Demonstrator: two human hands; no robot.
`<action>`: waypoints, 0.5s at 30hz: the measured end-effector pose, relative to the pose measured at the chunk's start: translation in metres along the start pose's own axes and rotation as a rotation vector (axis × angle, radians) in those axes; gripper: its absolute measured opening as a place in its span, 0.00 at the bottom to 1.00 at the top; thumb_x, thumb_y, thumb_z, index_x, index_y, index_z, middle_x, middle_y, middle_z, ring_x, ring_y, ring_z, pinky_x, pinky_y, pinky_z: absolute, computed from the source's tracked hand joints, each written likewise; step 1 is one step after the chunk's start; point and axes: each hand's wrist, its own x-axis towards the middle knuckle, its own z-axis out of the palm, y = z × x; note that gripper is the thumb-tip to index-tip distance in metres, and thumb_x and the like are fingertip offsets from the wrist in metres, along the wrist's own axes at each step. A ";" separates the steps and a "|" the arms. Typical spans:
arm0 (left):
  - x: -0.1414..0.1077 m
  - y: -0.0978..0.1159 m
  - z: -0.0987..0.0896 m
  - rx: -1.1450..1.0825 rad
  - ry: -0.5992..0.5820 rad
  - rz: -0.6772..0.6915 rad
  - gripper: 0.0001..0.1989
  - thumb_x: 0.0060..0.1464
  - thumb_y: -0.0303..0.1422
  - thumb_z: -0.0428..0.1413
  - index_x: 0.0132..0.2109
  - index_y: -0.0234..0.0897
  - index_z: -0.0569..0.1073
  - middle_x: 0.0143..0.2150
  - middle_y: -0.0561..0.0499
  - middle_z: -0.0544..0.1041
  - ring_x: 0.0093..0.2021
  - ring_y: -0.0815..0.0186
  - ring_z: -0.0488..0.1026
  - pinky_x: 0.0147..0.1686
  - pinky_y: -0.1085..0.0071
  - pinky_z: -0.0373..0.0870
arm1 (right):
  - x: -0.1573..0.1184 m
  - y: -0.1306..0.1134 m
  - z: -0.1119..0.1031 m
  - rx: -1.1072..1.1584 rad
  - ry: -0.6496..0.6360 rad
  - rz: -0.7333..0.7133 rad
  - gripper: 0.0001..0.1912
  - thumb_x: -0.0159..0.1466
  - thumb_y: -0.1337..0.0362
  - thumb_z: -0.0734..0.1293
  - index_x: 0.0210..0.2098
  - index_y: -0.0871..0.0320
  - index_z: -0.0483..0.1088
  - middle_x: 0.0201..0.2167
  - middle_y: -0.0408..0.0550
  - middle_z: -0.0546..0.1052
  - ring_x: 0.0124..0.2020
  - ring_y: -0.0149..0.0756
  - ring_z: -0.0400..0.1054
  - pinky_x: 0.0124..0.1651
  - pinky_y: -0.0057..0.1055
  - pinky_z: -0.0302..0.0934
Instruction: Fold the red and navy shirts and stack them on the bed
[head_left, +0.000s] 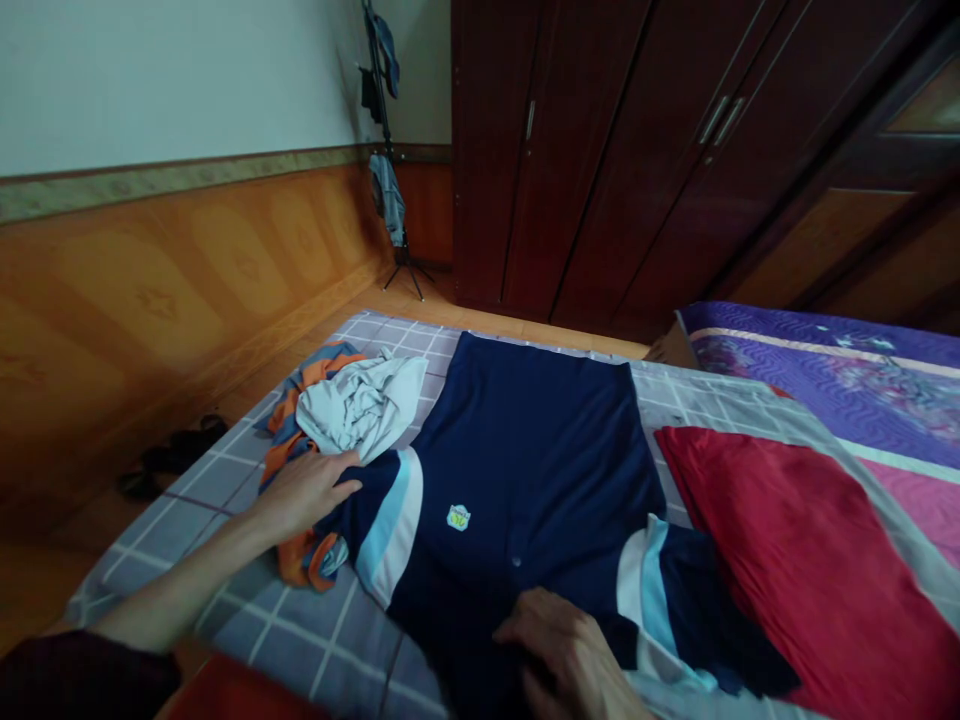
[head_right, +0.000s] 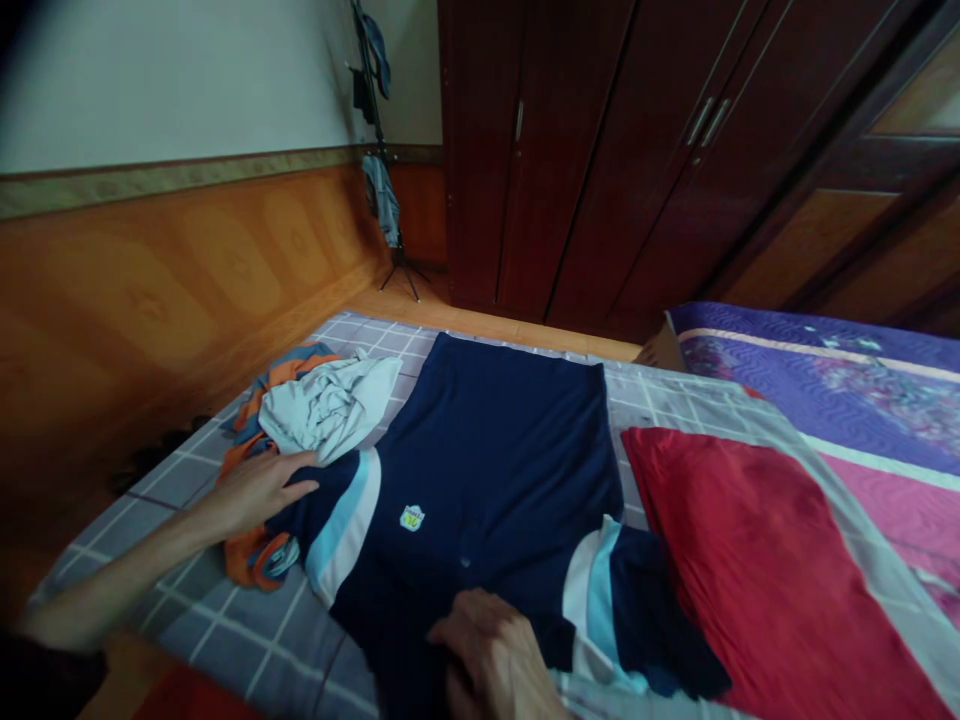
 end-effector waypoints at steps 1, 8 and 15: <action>0.000 -0.003 -0.002 0.049 0.025 0.006 0.08 0.52 0.37 0.53 0.39 0.45 0.73 0.35 0.48 0.78 0.40 0.53 0.74 0.40 0.64 0.66 | -0.001 -0.003 -0.004 0.027 0.003 -0.024 0.23 0.49 0.76 0.60 0.43 0.57 0.73 0.35 0.48 0.76 0.38 0.37 0.70 0.41 0.30 0.64; -0.039 0.049 -0.008 -0.141 0.092 0.380 0.18 0.56 0.40 0.52 0.53 0.51 0.70 0.53 0.50 0.72 0.54 0.56 0.68 0.53 0.62 0.64 | -0.057 0.020 -0.044 -0.315 0.256 0.092 0.22 0.61 0.64 0.64 0.55 0.51 0.66 0.54 0.52 0.70 0.54 0.44 0.66 0.52 0.37 0.65; -0.073 0.132 0.005 -0.086 -0.328 0.877 0.35 0.51 0.33 0.60 0.63 0.48 0.57 0.61 0.49 0.65 0.60 0.56 0.62 0.58 0.64 0.60 | -0.127 0.063 -0.029 -0.729 0.400 0.200 0.22 0.52 0.72 0.62 0.47 0.55 0.71 0.49 0.56 0.73 0.47 0.49 0.69 0.42 0.40 0.68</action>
